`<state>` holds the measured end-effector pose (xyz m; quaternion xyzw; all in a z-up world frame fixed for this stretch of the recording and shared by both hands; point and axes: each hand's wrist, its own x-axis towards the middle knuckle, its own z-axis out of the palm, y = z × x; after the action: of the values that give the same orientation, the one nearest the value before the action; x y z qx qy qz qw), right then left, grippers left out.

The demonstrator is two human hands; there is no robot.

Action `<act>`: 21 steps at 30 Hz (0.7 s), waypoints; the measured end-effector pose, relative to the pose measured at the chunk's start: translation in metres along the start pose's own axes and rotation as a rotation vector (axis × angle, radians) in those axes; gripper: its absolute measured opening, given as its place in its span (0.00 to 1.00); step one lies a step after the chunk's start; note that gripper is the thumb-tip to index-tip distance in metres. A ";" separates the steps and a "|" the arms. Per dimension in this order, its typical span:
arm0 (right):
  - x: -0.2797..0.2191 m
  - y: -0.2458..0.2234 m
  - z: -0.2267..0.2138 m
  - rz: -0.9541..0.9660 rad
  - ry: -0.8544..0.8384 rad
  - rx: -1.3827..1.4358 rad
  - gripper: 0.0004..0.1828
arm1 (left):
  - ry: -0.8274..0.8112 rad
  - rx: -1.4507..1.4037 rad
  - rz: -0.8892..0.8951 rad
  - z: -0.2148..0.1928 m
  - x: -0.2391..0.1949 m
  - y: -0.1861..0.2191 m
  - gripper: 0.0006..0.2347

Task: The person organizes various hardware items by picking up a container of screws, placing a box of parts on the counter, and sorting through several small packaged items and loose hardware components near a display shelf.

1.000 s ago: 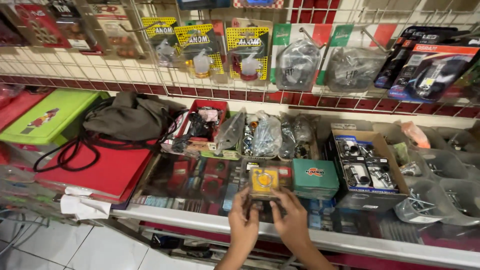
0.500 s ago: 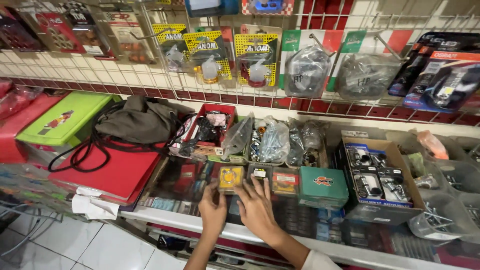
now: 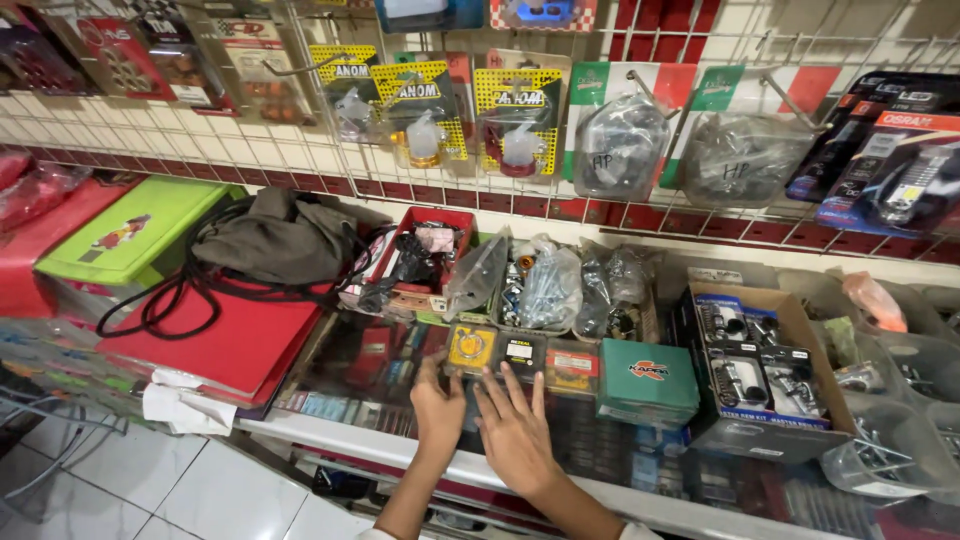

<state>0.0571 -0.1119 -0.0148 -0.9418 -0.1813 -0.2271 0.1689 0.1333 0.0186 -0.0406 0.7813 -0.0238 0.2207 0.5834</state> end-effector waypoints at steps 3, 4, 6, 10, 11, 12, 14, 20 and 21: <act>0.001 0.000 0.006 -0.004 -0.013 -0.020 0.24 | 0.006 0.039 0.026 0.002 0.001 -0.005 0.13; 0.000 0.001 0.007 -0.004 -0.022 -0.030 0.24 | 0.000 0.062 0.025 0.002 0.002 -0.004 0.13; 0.000 0.001 0.008 -0.005 -0.014 -0.030 0.23 | -0.024 0.083 0.053 -0.002 0.004 -0.001 0.14; 0.002 0.000 0.005 0.051 -0.041 0.015 0.22 | -0.038 0.038 0.161 -0.024 0.002 0.022 0.20; 0.002 -0.002 0.003 0.075 -0.073 0.028 0.22 | -0.021 0.020 0.184 -0.032 -0.004 0.029 0.22; 0.001 -0.005 0.002 0.056 -0.011 0.062 0.22 | -0.012 0.037 0.196 -0.042 -0.011 0.034 0.21; 0.001 -0.015 0.000 -0.003 0.103 0.142 0.22 | 0.033 0.081 0.213 -0.070 -0.025 0.040 0.21; -0.011 -0.102 0.014 -0.309 -0.099 0.692 0.13 | 0.300 0.230 -0.142 -0.190 -0.144 0.036 0.08; -0.019 -0.125 0.015 -0.371 -0.179 0.778 0.13 | 0.371 0.215 -0.241 -0.210 -0.170 0.042 0.08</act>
<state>-0.0050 -0.0013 -0.0071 -0.7755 -0.4333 -0.0860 0.4511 -0.0991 0.1613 -0.0192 0.7821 0.2011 0.2905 0.5134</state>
